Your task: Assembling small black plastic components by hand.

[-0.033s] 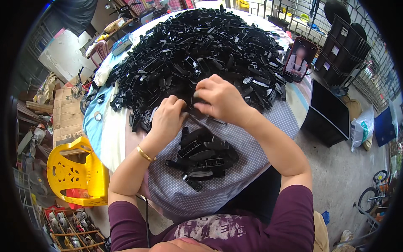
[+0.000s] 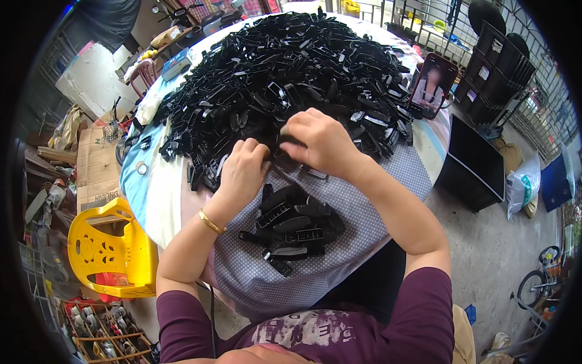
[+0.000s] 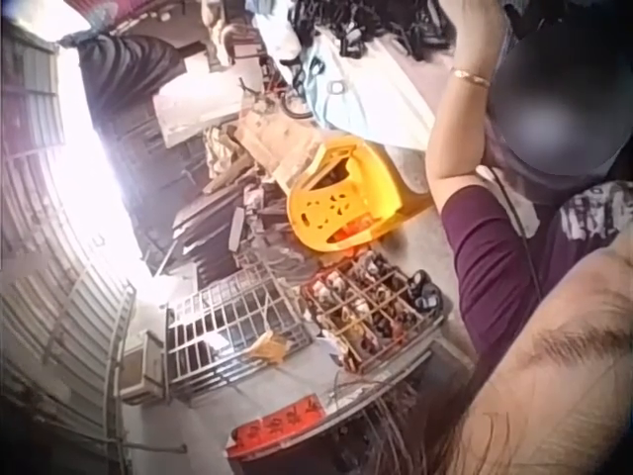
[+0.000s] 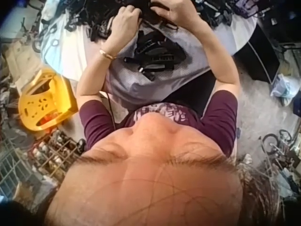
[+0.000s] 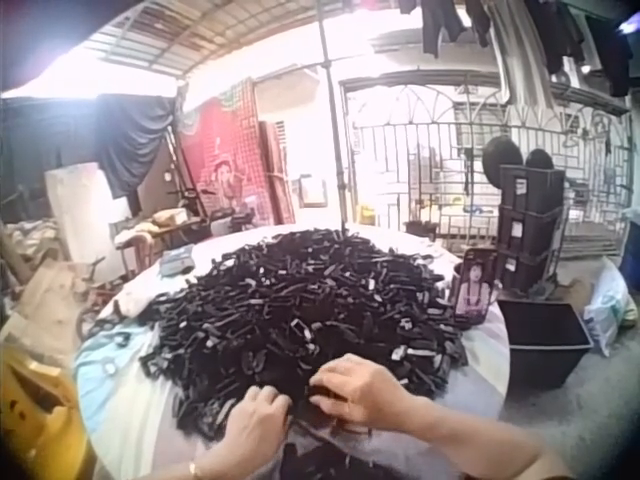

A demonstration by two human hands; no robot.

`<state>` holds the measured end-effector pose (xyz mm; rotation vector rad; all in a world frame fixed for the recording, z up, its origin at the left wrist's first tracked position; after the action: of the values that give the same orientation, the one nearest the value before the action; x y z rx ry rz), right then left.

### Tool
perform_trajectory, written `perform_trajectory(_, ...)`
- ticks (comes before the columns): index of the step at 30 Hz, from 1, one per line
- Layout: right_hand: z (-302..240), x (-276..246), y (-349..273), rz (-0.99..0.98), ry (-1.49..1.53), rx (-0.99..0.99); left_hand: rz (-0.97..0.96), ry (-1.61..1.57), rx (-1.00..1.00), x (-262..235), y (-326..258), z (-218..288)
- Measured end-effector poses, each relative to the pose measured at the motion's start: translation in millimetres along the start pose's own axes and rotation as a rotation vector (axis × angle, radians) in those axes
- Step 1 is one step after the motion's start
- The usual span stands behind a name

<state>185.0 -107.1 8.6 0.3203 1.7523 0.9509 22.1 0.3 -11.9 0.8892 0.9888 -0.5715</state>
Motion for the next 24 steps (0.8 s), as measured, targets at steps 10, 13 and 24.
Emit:
perform_trajectory(10, -26, 5, 2, 0.122, 0.623, 0.394, -0.301, -1.203, -0.461, -29, 15, -8)
perform_trajectory(13, -23, 15, 1, 0.228, 0.721, 0.4, -0.567, -1.54, -0.466, -22, 17, -14)
perform_trajectory(24, -21, 12, 0, 0.267, 0.913, 0.626, -0.339, -1.242, -0.302, -19, 10, 0)
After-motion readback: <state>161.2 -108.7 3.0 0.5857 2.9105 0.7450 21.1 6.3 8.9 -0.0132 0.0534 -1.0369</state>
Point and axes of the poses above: each hand's wrist, its own y-axis towards the middle knuckle, its own x-axis out of the palm, z = x × y, the point moved 1 cm from there along y, towards the middle knuckle, and after that the axes turned 11 degrees about -x, right-handed, at the moved point
